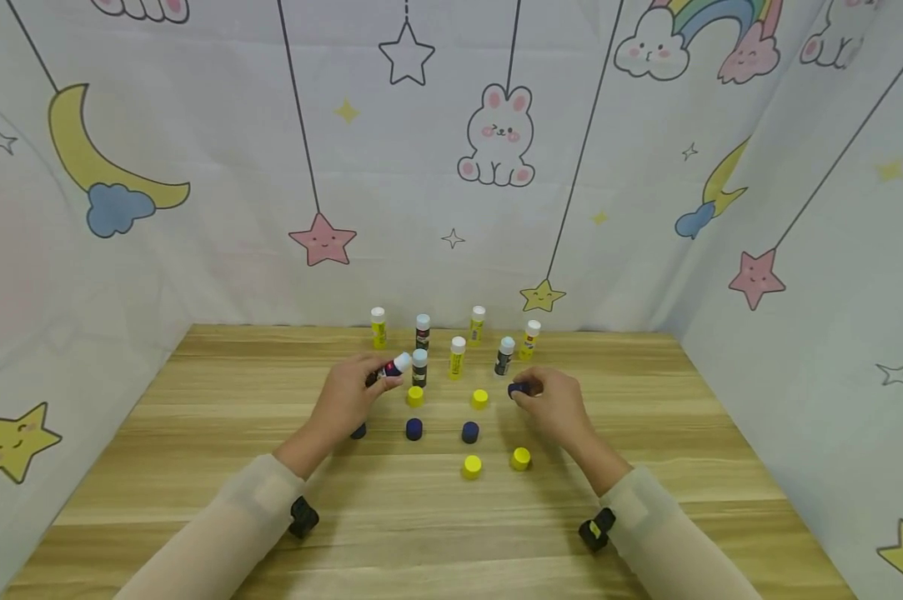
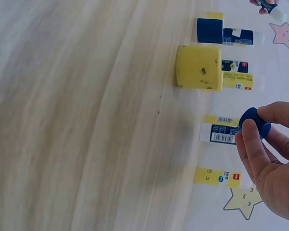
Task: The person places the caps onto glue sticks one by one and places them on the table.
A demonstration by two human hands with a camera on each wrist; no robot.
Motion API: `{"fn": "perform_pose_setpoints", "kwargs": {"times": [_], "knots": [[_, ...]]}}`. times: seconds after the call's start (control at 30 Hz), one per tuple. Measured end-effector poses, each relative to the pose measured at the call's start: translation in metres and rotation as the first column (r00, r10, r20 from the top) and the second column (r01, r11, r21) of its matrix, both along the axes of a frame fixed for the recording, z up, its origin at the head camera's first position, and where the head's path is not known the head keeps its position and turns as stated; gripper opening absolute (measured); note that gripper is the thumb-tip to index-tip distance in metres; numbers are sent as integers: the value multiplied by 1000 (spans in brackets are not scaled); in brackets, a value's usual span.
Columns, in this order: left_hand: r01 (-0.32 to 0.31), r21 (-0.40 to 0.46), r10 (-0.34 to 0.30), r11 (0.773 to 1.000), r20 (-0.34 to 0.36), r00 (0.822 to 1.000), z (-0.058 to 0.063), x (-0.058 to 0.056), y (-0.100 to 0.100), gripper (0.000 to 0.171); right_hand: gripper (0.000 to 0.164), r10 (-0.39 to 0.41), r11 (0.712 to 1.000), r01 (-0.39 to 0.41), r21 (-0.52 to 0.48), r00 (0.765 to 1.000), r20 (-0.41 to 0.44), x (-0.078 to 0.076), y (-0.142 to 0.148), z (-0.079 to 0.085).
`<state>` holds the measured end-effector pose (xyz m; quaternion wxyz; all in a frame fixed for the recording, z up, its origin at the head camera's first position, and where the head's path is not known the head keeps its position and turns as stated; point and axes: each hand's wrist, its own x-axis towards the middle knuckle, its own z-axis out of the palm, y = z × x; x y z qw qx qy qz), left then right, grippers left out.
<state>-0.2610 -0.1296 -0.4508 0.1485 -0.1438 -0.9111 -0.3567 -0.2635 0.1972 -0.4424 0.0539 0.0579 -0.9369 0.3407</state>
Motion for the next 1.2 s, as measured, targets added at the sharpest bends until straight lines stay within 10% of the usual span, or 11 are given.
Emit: {"fn": "perform_pose_setpoints", "kwargs": {"times": [1.2], "knots": [[58,-356,-172,933,-298,939,3,11,42,37,18,73,944,-92,-317,995,-74,17,-32,1]]}}
